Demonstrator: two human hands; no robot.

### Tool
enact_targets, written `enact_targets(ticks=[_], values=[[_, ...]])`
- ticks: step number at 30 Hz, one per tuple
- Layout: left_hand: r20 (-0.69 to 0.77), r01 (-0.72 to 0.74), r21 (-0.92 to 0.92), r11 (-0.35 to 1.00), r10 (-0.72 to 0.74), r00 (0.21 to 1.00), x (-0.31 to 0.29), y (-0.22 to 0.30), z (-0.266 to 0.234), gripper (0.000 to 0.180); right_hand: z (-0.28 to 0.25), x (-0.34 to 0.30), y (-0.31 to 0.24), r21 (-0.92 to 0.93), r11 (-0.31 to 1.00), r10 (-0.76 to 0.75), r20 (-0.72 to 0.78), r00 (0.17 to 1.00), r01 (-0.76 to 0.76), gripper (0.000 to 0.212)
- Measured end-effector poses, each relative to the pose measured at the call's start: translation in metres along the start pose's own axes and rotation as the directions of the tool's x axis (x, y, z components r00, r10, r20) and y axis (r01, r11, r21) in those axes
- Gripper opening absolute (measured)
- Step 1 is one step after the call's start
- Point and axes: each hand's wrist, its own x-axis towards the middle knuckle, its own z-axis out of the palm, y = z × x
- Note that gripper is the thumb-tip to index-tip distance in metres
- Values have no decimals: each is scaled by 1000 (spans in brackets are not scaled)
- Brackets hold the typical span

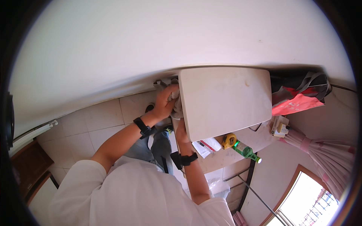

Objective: The person wipes a small white desk with a cloth, rearranges various remote controls, a tape measure, and a bottle, and places items into a drawer.

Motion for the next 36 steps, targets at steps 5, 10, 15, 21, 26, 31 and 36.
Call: enact_targets(ticks=[5,10,15,21,26,31,36], values=[[27,93,72,993,-95,995,8,-32,-6,43,-27,10,16,-737,494,-31,516,856,462,57],[12,349,311,884,-371,929,-3,-72,-30,41,33,13,-28,-378,903,290,193,937,-202,46],[2,181,268,946,-188,982,-1,-87,-27,41,42,21,10,-272,961,127,271,954,-51,48],[-81,312,230,922,-301,950,-19,-26,-24,42,21,42,4,-294,942,242,262,934,-161,35],[-59,-60,125,990,68,996,-22,9,-5,57,-1,25,-3,-398,914,-17,155,988,78,32],[-41,141,135,981,-136,990,-20,-70,-7,47,5,56,-7,-720,669,70,309,949,185,21],[-40,278,235,931,-277,960,-21,-71,-14,35,6,58,-22,-781,590,182,376,909,205,27]])
